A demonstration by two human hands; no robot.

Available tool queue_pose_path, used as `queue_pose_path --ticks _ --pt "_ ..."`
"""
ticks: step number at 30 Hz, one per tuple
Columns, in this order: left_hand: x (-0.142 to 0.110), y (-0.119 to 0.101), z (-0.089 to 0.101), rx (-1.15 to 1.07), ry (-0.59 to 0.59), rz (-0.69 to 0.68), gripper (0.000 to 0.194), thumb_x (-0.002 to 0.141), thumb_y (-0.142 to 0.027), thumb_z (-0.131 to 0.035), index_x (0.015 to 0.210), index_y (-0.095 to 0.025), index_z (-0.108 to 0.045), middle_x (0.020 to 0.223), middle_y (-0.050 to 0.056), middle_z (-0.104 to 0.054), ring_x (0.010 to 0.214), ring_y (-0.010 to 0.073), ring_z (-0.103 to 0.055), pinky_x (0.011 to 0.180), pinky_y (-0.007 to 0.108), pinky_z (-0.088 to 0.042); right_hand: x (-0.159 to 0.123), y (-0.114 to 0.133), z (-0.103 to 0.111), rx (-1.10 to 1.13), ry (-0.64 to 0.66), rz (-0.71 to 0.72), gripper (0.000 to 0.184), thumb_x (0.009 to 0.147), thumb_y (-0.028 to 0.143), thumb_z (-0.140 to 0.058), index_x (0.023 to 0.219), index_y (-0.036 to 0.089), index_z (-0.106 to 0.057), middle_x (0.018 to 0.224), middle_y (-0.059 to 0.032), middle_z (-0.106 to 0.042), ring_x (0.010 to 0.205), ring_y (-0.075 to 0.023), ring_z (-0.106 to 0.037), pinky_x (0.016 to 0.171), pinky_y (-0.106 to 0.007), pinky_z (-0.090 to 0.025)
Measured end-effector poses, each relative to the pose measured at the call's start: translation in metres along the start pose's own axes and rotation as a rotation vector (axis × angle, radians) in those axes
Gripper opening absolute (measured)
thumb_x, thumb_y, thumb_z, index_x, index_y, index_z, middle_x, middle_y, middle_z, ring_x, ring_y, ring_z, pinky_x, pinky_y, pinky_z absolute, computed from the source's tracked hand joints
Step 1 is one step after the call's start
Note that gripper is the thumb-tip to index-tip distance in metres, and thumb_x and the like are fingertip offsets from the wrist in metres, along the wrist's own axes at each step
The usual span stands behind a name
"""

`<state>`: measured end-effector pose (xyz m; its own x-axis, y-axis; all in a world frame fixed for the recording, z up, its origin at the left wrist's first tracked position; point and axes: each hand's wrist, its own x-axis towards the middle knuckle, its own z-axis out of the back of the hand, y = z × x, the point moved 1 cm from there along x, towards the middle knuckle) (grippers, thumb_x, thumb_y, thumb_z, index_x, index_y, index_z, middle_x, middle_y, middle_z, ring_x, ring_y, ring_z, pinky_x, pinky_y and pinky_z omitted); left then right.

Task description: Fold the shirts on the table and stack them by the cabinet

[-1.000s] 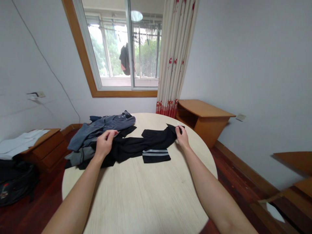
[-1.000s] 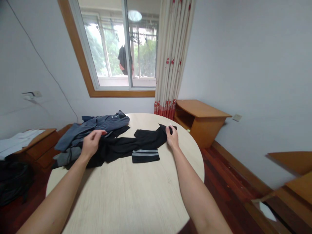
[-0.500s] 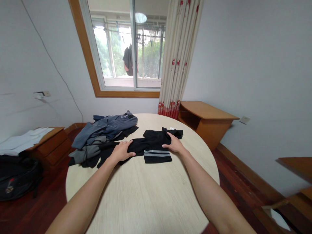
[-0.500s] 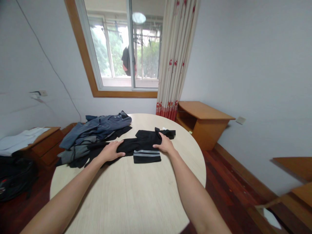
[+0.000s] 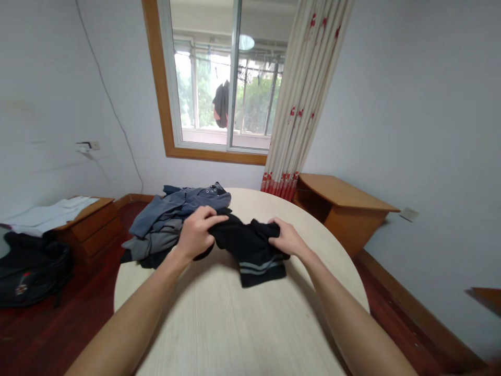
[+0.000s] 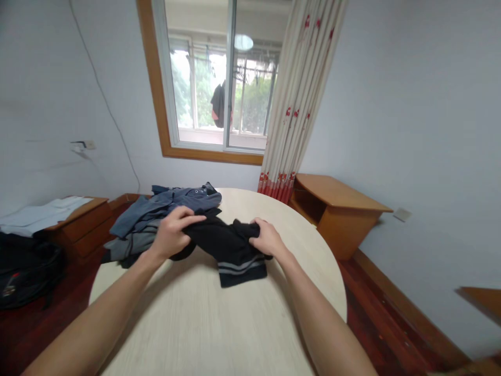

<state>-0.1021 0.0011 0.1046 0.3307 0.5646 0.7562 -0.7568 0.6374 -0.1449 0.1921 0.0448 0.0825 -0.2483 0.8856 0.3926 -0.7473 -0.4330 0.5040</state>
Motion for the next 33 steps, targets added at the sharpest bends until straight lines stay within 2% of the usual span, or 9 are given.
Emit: queue_pose_path --ticks 4,7,10,12,17,19,25,29,33 --pt "0.043 0.039 0.072 0.234 -0.277 0.069 0.053 0.069 -0.006 -0.055 0.112 -0.029 -0.074 0.102 0.006 -0.063 0.099 0.0255 -0.058 0.09 0.04 -0.05 0.087 0.058 0.038 -0.083 -0.293 0.066 0.044 0.071 0.026 -0.066 0.114 0.023 -0.062 0.098 -0.0044 -0.07 0.09 -0.027 -0.065 0.08 -0.037 -0.05" --pt "0.076 0.074 0.102 0.414 -0.351 0.178 0.054 0.071 -0.009 -0.059 0.12 -0.028 -0.07 0.112 0.008 -0.063 0.109 0.0305 -0.057 0.094 0.044 -0.048 0.171 0.102 0.035 -0.136 -0.417 0.149 0.062 0.081 0.028 -0.063 0.14 0.017 -0.047 0.123 -0.0152 -0.064 0.111 -0.0328 -0.062 0.093 -0.045 -0.048" --pt "0.088 0.105 0.104 0.535 -0.205 0.316 0.056 0.072 -0.012 -0.061 0.126 -0.025 -0.067 0.119 0.012 -0.064 0.116 0.0354 -0.056 0.095 0.047 -0.048 0.229 0.127 0.004 -0.181 -0.192 0.114 0.089 0.087 0.037 -0.064 0.157 0.009 -0.017 0.131 -0.0242 -0.06 0.116 -0.035 -0.06 0.097 -0.049 -0.046" --pt "0.078 0.12 0.09 0.559 0.009 0.395 0.053 0.073 -0.014 -0.06 0.125 -0.024 -0.068 0.121 0.013 -0.065 0.116 0.0357 -0.058 0.093 0.046 -0.049 0.236 0.13 -0.022 -0.239 0.017 0.037 0.096 0.087 0.043 -0.064 0.158 0.007 -0.01 0.131 -0.0262 -0.06 0.118 -0.0352 -0.061 0.097 -0.049 -0.046" --pt "0.025 0.136 0.033 0.426 0.667 0.536 0.044 0.069 -0.016 -0.06 0.108 -0.031 -0.075 0.112 0.005 -0.075 0.108 0.0284 -0.066 0.086 0.035 -0.052 0.156 0.091 -0.07 -0.354 0.303 0.064 0.074 0.088 0.048 -0.064 0.151 0.019 -0.038 0.131 -0.0172 -0.065 0.12 -0.0328 -0.061 0.095 -0.042 -0.047" --pt "0.016 0.131 0.017 0.421 0.782 0.536 0.039 0.07 -0.019 -0.06 0.104 -0.031 -0.076 0.111 0.006 -0.075 0.108 0.0304 -0.066 0.085 0.038 -0.051 0.11 0.061 -0.076 -0.351 0.401 0.039 0.065 0.086 0.045 -0.066 0.143 0.02 -0.05 0.125 -0.0142 -0.069 0.115 -0.0316 -0.064 0.09 -0.039 -0.048" --pt "0.041 0.056 -0.034 0.358 0.58 0.314 0.03 0.087 -0.033 -0.051 0.102 -0.024 -0.075 0.11 0.011 -0.075 0.102 0.0304 -0.067 0.083 0.037 -0.049 0.011 -0.011 -0.057 -0.279 0.34 -0.132 0.035 0.085 0.037 -0.066 0.113 0.017 -0.071 0.108 -0.0105 -0.075 0.096 -0.0246 -0.068 0.073 -0.029 -0.044" --pt "0.03 -0.003 -0.083 0.216 0.59 0.277 0.03 0.088 -0.028 -0.047 0.096 -0.02 -0.075 0.099 0.012 -0.076 0.092 0.0276 -0.069 0.074 0.033 -0.046 -0.013 -0.026 -0.043 -0.234 0.214 -0.216 0.02 0.086 0.031 -0.064 0.096 0.018 -0.075 0.101 -0.008 -0.075 0.091 -0.0216 -0.067 0.07 -0.027 -0.04" --pt "0.004 -0.019 -0.114 0.17 0.555 0.355 0.035 0.092 -0.035 -0.043 0.088 -0.019 -0.073 0.092 0.013 -0.075 0.086 0.0277 -0.068 0.069 0.033 -0.042 -0.017 -0.035 -0.047 -0.223 0.104 -0.255 0.017 0.088 0.029 -0.061 0.091 0.018 -0.074 0.099 -0.0076 -0.075 0.089 -0.0195 -0.065 0.069 -0.027 -0.038"
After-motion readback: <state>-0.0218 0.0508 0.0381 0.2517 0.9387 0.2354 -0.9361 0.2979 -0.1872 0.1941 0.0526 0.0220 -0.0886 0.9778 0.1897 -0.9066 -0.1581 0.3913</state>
